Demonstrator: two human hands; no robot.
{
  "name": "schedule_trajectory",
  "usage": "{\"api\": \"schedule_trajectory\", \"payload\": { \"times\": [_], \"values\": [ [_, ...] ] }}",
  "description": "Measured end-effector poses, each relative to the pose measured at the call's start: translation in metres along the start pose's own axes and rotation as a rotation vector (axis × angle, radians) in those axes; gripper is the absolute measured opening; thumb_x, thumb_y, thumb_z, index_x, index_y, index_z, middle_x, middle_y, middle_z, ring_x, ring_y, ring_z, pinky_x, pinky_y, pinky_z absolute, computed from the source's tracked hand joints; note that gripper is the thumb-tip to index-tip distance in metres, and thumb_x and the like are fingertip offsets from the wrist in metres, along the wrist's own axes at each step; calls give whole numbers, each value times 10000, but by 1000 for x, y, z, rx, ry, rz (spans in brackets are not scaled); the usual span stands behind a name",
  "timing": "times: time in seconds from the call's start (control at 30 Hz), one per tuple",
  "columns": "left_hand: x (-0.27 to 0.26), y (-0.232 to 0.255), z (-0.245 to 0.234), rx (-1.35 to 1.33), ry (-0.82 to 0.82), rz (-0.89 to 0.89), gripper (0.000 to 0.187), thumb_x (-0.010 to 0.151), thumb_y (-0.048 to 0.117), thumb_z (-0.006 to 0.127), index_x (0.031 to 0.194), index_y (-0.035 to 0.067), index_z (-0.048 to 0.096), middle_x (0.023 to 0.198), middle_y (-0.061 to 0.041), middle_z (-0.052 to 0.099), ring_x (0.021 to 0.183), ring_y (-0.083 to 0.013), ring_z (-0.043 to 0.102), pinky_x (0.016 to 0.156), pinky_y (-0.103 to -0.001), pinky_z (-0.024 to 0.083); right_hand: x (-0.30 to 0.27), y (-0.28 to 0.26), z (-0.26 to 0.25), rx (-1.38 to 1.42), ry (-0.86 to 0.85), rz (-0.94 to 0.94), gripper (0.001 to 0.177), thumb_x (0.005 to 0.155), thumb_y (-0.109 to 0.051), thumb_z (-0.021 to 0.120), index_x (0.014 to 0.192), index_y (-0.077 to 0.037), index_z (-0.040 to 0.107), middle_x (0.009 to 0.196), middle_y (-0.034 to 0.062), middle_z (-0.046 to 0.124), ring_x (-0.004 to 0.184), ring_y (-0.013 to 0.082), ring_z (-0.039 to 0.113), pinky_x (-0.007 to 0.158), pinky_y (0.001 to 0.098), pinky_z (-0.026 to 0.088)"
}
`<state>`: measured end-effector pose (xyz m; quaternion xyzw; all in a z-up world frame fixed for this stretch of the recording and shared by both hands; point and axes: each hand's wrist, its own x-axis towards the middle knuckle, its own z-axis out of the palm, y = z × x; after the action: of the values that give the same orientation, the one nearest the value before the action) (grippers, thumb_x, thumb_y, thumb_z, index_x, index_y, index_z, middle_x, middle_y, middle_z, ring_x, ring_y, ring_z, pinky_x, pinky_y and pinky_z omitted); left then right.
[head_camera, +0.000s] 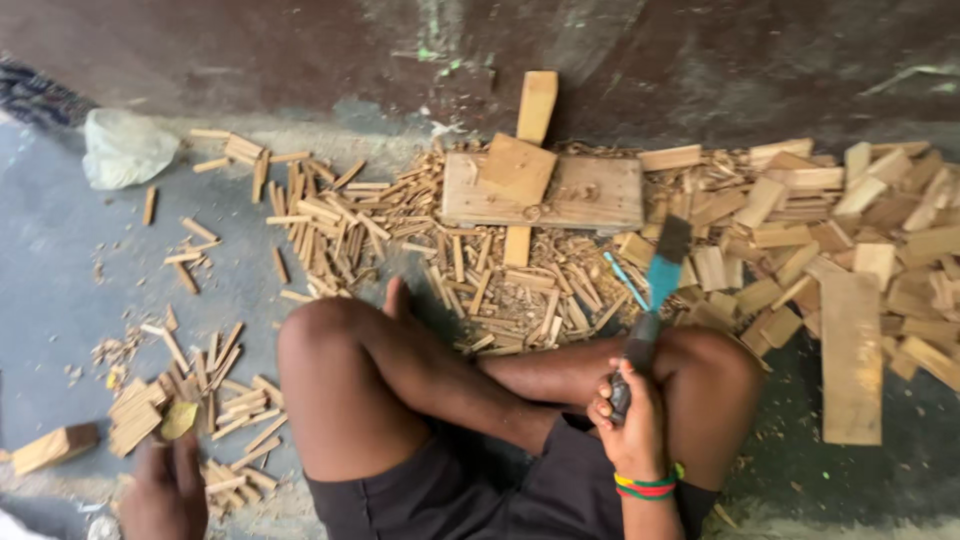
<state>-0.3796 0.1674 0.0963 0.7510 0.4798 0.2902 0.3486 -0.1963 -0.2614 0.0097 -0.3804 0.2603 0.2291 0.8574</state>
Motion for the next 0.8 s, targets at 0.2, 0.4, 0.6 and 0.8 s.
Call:
{"api": "schedule_trajectory", "payload": {
  "times": [0.2,0.4,0.6,0.8],
  "values": [
    [-28,-77,-12,303,-37,-224,305,1060,337,552,1088,50,652,794,-142,660,672,-259,618,595,-401,508,11,4,-7,-168,33,-18,262,974,-305,619,1123,-94,583,704,56,548,473,136,485,383,240,346],
    [-42,-128,-12,455,-212,-287,328,1043,373,564,1074,58,652,800,-151,674,690,-279,635,607,-414,520,6,-1,-6,-95,13,-18,265,982,-326,614,1106,-94,581,703,54,548,475,128,478,384,237,351],
    [-51,-169,-3,549,-339,-265,352,1025,408,577,1059,66,653,807,-159,688,708,-299,653,618,-428,533,17,-1,-16,-81,15,-12,276,989,-354,602,1093,-99,585,697,48,551,488,120,484,391,237,354],
    [-65,-187,15,598,-419,-237,377,1008,444,589,1044,74,653,814,-168,701,726,-320,670,629,-441,545,24,-7,-21,-99,-12,43,266,1012,-368,615,1095,-117,595,676,31,547,488,125,487,414,272,392]
  ]
}}
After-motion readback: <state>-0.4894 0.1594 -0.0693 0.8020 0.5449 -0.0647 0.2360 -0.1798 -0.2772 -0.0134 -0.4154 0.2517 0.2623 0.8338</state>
